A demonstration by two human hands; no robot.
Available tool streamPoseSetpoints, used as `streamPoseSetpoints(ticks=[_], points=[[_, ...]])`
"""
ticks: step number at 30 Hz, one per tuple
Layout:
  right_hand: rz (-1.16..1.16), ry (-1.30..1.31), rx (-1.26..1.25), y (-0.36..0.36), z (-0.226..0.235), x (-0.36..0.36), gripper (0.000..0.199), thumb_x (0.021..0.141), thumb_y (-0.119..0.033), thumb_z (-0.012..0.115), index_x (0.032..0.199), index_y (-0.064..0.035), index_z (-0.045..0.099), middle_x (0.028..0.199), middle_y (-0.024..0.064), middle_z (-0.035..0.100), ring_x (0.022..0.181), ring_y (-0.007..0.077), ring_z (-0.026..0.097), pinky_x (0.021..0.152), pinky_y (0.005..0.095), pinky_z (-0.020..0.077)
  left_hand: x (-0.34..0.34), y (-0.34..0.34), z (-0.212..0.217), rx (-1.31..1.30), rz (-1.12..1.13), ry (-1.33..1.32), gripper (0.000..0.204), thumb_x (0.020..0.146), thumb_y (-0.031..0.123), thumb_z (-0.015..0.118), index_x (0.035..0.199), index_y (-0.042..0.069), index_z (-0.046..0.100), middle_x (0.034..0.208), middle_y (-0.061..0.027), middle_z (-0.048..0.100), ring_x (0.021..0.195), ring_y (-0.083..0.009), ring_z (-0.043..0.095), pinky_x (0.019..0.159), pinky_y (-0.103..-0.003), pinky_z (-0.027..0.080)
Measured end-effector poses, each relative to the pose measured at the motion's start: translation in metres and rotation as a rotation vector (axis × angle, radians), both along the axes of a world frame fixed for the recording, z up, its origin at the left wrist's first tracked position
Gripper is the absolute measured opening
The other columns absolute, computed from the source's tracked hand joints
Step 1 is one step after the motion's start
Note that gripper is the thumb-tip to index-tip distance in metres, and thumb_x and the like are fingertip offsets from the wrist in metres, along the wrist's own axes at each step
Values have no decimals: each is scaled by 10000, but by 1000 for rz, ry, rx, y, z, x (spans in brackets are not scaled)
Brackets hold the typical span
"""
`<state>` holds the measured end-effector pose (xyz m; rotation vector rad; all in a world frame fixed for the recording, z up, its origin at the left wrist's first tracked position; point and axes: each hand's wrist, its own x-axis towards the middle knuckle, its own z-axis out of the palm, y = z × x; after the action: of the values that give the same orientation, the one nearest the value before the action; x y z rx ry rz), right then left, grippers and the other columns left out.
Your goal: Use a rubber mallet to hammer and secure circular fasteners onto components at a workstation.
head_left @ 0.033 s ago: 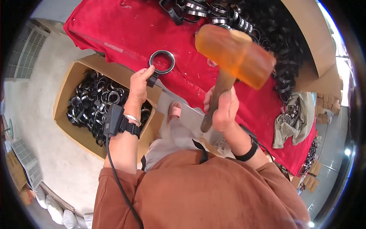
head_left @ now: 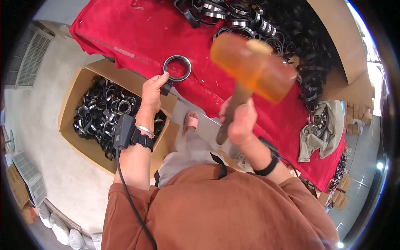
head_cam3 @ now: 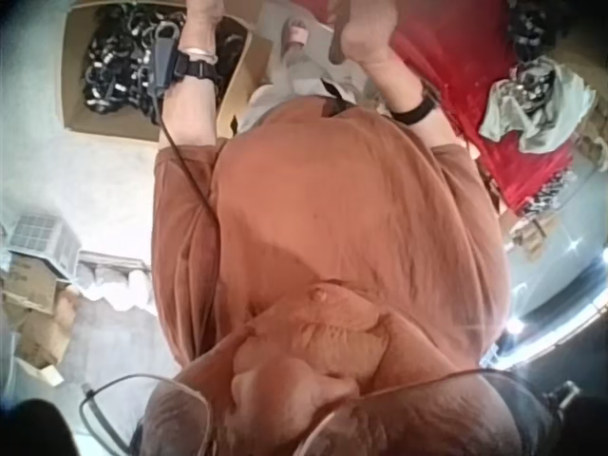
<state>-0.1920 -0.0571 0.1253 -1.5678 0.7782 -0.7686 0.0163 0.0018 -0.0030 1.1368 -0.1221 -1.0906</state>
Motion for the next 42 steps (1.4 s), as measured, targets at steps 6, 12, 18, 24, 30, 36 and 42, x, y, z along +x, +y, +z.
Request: streamPoseSetpoints(ticks=[6,12,18,24,30,36,42], points=[[165,656,-3,0,-40,-12,351,912,-352,455,912,-1,454,710,269,548,748,476,557,626,500,424,5,10,-5,12,-34,-114,202,858,219,614,792,28,624,717,18,559,655,-65,485,609,-224,371],[161,620,-19,-9,-20,-73,281,900,-295,487,899,-15,476,699,228,570,702,425,590,607,453,451,52,130,-13,488,42,-471,317,884,194,541,1025,-86,590,988,-120,613,931,-182,553,838,-301,421],[155,670,89,-3,-31,-112,302,905,-307,467,922,-6,477,701,239,570,699,439,581,604,470,452,5,-8,70,358,-62,-1115,215,837,161,598,952,-15,639,940,-165,629,842,-263,607,772,-353,471],[153,732,203,1,-23,-125,337,906,-328,471,911,7,500,713,243,570,726,442,575,632,465,455,-90,-177,100,30,-497,-1670,292,773,175,635,1041,82,564,982,-143,569,843,-345,599,724,-436,497],[87,670,158,-1,-20,-130,320,912,-320,473,879,-4,502,654,185,572,633,346,599,585,421,464,-76,-196,84,-108,-334,-1637,202,784,130,593,961,36,568,915,-184,594,830,-355,596,737,-437,493],[37,611,205,-17,-15,-118,279,935,-261,425,837,-2,460,626,49,549,527,97,535,474,251,442,-21,-51,73,-101,51,-76,161,843,-48,509,998,-44,463,945,-171,544,848,-256,628,746,-376,566],[82,540,202,-30,-9,-50,337,916,-320,466,863,12,485,630,154,569,540,254,579,524,358,459,-30,35,-20,-296,146,442,135,861,70,516,990,31,507,936,-87,571,882,-240,573,840,-478,492]])
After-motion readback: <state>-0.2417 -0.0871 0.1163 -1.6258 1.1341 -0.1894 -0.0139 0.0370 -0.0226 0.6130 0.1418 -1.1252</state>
